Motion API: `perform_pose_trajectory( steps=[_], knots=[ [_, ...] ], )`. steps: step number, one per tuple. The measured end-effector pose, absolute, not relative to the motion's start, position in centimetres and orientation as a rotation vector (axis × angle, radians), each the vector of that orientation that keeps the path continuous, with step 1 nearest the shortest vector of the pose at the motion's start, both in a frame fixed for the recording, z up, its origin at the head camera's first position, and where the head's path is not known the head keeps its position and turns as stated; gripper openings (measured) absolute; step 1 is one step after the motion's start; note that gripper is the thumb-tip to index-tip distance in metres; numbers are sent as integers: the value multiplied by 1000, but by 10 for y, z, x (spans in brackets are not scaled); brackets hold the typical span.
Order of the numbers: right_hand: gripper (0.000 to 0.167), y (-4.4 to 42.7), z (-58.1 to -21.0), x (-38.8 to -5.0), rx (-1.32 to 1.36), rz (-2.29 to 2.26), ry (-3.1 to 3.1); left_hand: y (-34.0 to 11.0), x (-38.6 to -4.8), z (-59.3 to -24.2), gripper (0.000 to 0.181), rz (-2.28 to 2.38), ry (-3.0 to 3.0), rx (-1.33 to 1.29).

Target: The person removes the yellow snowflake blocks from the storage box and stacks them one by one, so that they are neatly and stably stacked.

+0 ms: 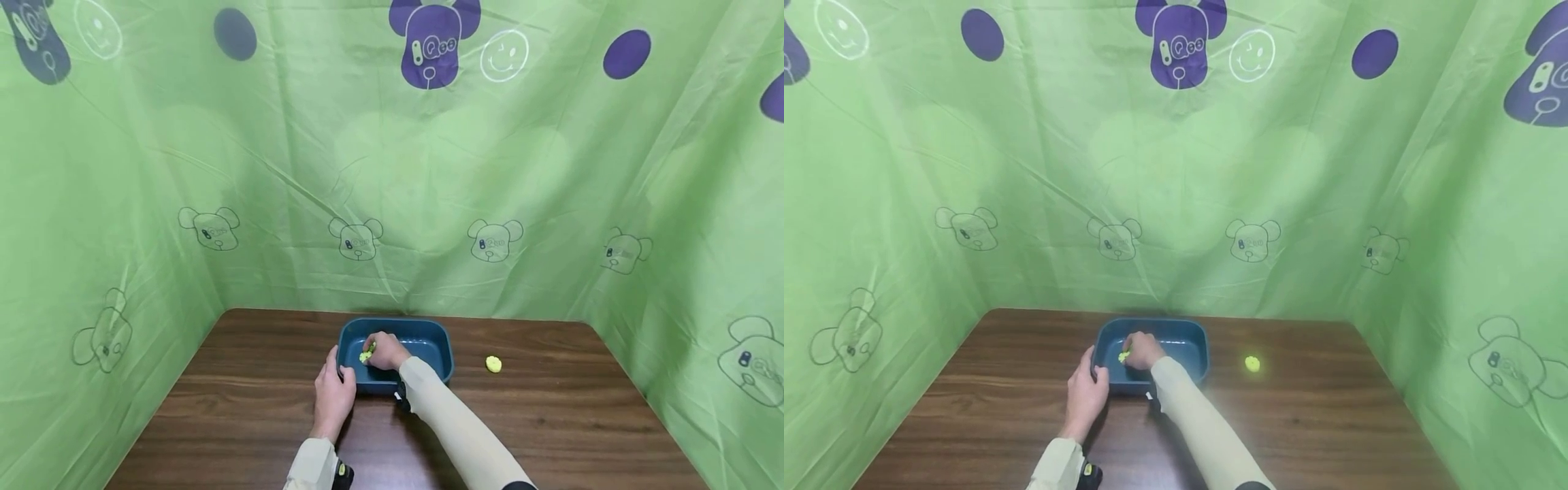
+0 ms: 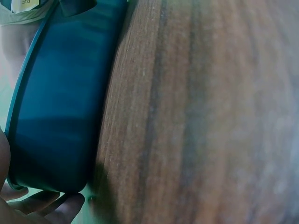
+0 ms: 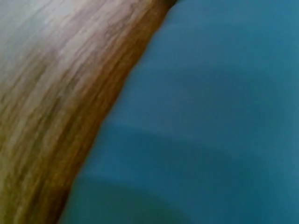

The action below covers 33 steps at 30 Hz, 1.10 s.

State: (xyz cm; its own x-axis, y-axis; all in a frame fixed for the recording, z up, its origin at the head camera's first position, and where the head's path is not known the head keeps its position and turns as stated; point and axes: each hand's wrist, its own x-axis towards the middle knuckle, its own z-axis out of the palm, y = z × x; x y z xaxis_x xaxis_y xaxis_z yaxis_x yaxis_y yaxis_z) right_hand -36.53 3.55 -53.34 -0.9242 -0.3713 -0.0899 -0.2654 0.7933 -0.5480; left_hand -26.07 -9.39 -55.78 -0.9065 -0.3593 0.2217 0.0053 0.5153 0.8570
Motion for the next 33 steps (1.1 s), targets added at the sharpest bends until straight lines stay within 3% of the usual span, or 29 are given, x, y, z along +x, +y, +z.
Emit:
perform_pose_trajectory(
  steps=[25, 33],
  knots=[
    [30, 40, -529, -358, -515, -691, 2975, -95, -263, -559, 53, -1347, -2385, 281],
    [14, 52, -520, -355, -552, -783, 2945, -95, -264, -557, 53, -1349, -2403, 292]
  ],
)
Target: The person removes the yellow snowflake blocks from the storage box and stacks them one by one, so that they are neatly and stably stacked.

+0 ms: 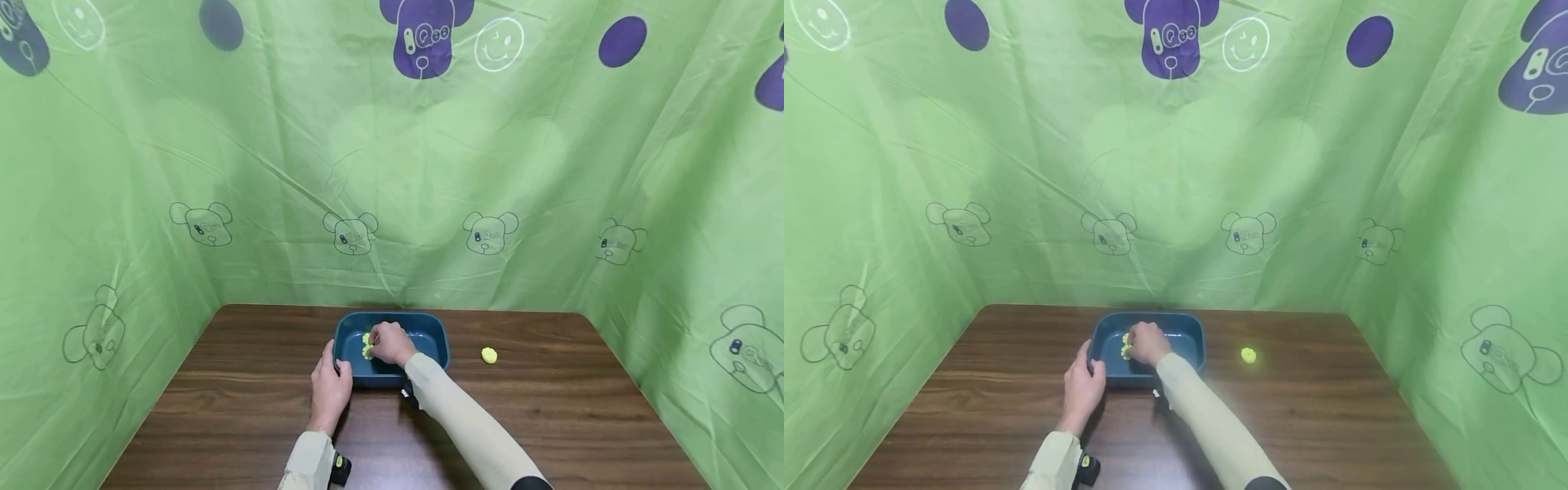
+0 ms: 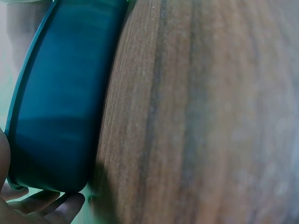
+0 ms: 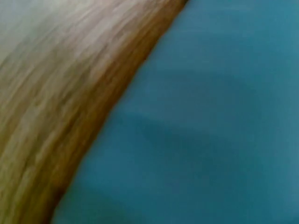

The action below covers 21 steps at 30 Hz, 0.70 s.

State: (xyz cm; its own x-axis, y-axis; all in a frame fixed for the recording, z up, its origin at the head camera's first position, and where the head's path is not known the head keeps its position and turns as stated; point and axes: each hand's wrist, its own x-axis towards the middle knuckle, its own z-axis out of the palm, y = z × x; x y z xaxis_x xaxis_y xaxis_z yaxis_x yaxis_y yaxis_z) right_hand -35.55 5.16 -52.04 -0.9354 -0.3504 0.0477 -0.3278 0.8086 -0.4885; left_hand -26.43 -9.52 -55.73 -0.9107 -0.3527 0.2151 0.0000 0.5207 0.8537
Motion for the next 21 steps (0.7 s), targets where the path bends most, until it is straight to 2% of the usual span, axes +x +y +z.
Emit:
perform_pose_trajectory(
  steps=[6, 15, 21],
  knots=[
    [5, 65, -508, -356, -591, -898, 2894, -96, -264, -557, 52, -1349, -2399, 287],
    [8, 96, -472, -356, -592, -1041, 2894, -95, -263, -561, 51, -1298, -2366, 251],
    [8, 130, -460, -359, -493, -1122, 2950, -94, -264, -561, 51, -1300, -2357, 252]
  ],
)
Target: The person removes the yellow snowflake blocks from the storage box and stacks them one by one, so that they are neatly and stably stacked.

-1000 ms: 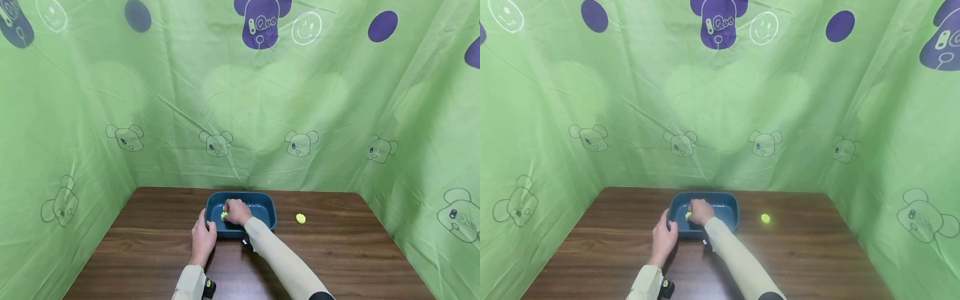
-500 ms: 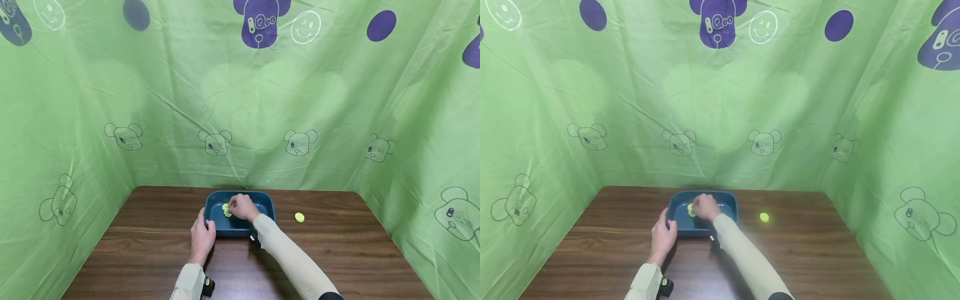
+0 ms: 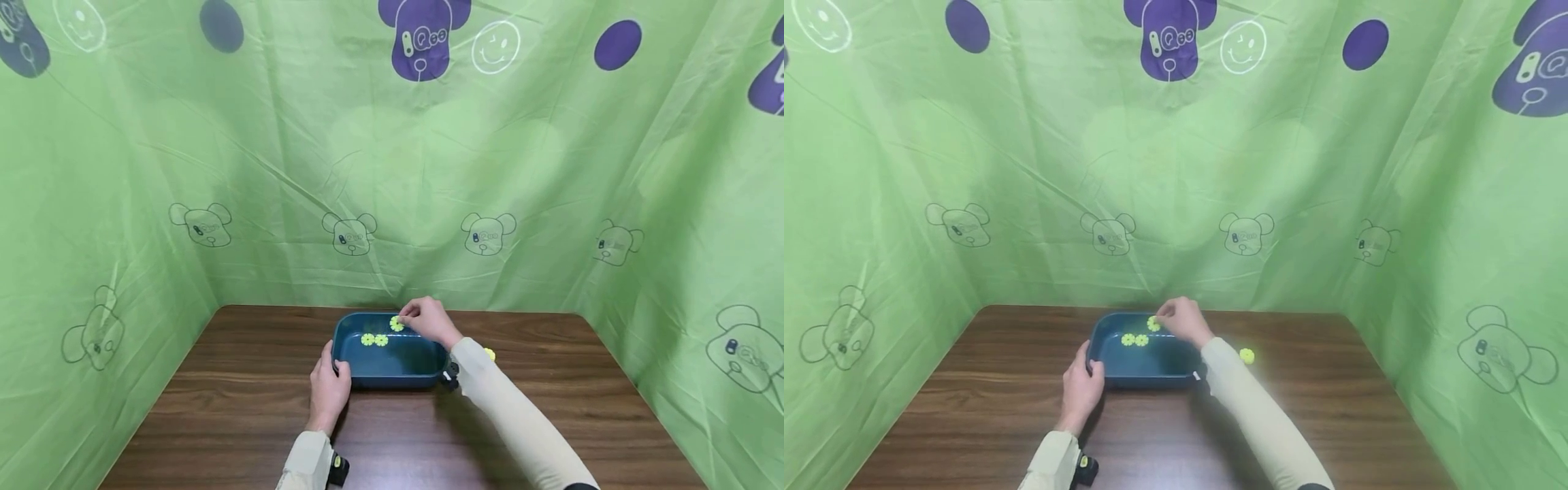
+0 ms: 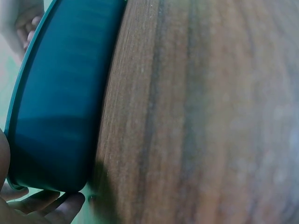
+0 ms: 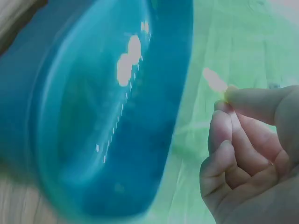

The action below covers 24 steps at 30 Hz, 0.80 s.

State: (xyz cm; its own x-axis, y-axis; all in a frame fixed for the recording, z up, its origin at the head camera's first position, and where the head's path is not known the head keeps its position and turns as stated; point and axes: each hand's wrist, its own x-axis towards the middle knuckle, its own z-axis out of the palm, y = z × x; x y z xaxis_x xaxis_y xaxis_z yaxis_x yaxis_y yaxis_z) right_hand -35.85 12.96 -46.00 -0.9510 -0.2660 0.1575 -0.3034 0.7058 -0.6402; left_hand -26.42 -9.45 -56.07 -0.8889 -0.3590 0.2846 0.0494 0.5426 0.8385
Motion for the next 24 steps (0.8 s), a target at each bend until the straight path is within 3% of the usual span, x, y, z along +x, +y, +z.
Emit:
perform_pose_trajectory(
  steps=[14, 24],
  knots=[
    [18, 222, -454, -353, 251, 1185, -2826, -96, -264, -561, 53, -1323, -2375, 270],
    [21, 275, -473, -343, 46, 1110, -2893, -96, -264, -560, 52, -1310, -2382, 263]
  ],
)
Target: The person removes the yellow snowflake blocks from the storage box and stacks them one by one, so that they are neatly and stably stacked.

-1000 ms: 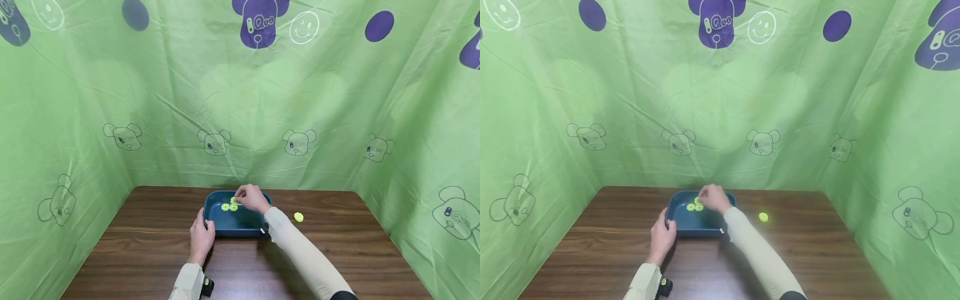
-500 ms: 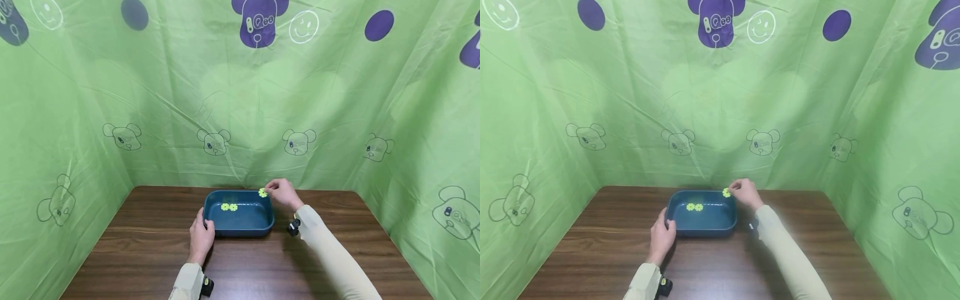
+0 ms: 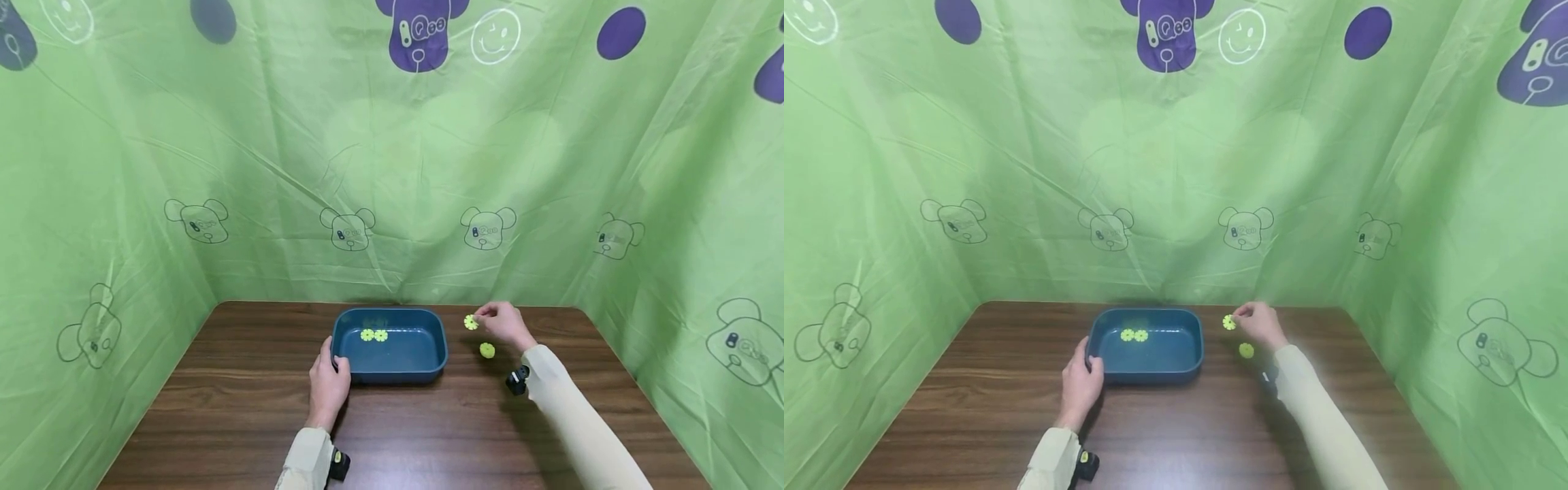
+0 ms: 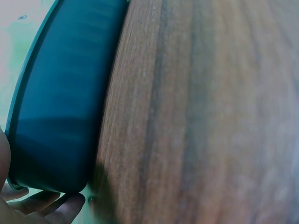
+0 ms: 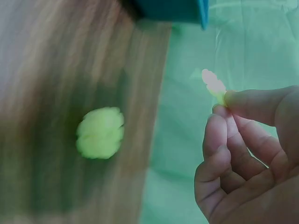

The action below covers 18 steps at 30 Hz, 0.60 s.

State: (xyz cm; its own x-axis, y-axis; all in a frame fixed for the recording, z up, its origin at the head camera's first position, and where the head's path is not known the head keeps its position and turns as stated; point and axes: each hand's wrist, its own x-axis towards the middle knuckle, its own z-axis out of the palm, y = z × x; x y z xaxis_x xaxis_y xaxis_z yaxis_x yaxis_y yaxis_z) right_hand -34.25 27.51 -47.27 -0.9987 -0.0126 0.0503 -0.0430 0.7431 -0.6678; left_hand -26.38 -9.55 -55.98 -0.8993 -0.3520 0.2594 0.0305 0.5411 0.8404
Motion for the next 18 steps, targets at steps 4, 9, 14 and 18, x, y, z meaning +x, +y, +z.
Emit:
perform_pose_trajectory(
  steps=[4, 9, 14, 18],
  knots=[
    [21, 292, -488, -337, -88, 1241, -2896, -96, -264, -560, 52, -1319, -2377, 263],
    [20, 305, -505, -330, -160, 1341, -2877, -95, -264, -560, 52, -1318, -2383, 263],
    [19, 313, -519, -326, -193, 1380, -2881, -95, -263, -560, 52, -1313, -2373, 267],
    [19, 315, -526, -326, -187, 1421, -2849, -94, -264, -559, 52, -1324, -2371, 277]
  ],
)
